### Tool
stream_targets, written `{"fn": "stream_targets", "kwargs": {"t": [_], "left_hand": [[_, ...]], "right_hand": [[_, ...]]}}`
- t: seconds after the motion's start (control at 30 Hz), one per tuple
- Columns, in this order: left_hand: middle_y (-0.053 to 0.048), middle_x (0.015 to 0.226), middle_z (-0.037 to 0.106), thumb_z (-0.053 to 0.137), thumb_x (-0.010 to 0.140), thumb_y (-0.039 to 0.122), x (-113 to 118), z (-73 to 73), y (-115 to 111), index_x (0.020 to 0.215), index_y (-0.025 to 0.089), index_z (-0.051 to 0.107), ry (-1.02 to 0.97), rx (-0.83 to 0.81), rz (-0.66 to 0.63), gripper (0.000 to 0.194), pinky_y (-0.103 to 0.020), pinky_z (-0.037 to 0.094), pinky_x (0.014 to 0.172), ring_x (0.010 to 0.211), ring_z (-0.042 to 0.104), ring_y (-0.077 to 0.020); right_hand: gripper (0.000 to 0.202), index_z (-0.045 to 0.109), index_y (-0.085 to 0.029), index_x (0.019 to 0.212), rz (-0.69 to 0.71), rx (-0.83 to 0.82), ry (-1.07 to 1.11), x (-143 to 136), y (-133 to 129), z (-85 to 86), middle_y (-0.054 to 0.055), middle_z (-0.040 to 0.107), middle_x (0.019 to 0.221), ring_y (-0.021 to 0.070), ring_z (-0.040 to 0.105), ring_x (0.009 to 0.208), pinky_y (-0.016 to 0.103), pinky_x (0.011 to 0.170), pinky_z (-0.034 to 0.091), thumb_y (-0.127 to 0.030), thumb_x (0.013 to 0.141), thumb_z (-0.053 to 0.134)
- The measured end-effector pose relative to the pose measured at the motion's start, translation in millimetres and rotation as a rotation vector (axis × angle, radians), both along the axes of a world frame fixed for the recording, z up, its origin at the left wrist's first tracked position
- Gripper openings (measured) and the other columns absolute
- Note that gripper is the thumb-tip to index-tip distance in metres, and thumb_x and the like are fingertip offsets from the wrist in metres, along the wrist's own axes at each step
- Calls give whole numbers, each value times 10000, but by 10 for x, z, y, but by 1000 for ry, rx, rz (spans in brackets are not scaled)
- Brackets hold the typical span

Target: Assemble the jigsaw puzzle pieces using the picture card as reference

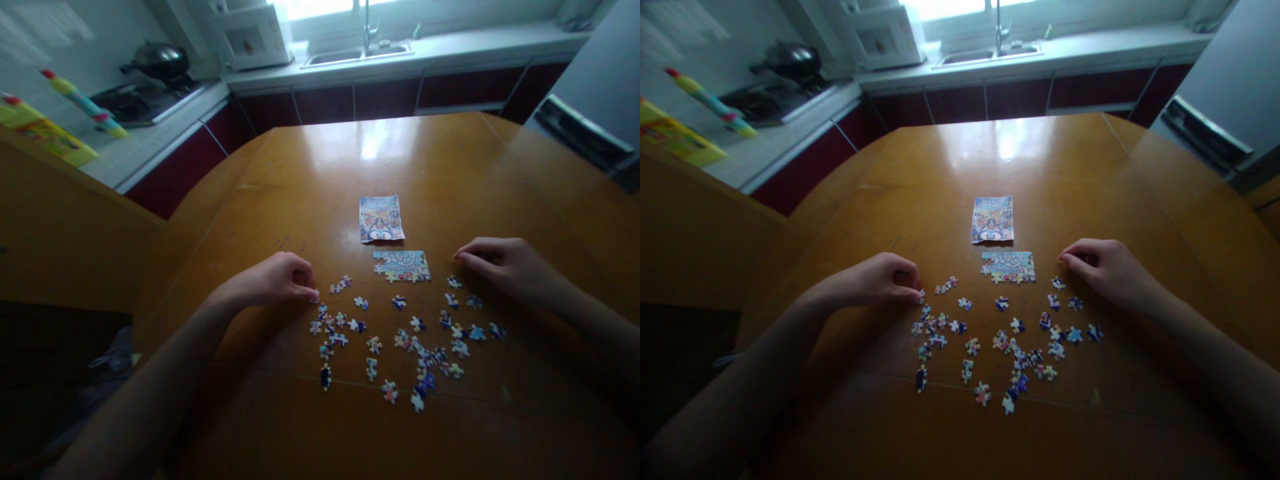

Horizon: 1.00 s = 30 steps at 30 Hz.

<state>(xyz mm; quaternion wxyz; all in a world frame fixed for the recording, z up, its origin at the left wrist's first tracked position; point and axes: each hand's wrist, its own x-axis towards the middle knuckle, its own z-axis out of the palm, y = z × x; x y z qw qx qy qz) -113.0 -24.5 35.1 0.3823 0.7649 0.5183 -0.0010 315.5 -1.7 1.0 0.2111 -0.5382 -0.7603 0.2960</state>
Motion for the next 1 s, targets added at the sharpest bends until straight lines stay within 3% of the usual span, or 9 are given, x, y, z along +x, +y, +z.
{"fn": "stream_targets", "kwargs": {"t": [0.3,0.5,0.67,0.83,1.0], "left_hand": [[-9,763,750,702,786,221,50,-72,-35,851,194,775,-95,39,-40,102,-195,442,591,645,639,-123],[-32,793,750,677,832,254,79,3,-23,867,192,785,-149,30,-42,129,-200,462,601,671,647,-128],[-34,825,752,695,830,313,-46,97,-4,886,201,779,-110,104,45,151,-220,475,644,714,649,-139],[-28,803,743,732,784,319,-113,87,-29,865,200,773,-9,122,70,149,-229,448,622,678,617,-135],[-19,817,747,724,776,298,-23,75,-60,901,197,773,68,42,7,168,-217,432,618,694,634,-135]], "right_hand": [[359,748,-171,879,-16,-7,-2,-26,-2,11,110,754,887,241,670,775,372,709,486,-499,870,603],[342,742,-174,885,-7,-2,0,-13,1,1,114,754,906,238,666,787,377,722,487,-487,882,603],[350,744,-171,891,0,-10,-6,-10,3,1,109,751,895,235,668,780,372,715,487,-490,886,600],[354,745,-164,893,0,-10,-12,-14,15,-14,111,750,889,235,667,774,371,711,482,-485,881,597],[389,749,-177,892,-2,1,2,22,31,-61,102,752,893,246,672,780,382,717,487,-534,857,599]]}}
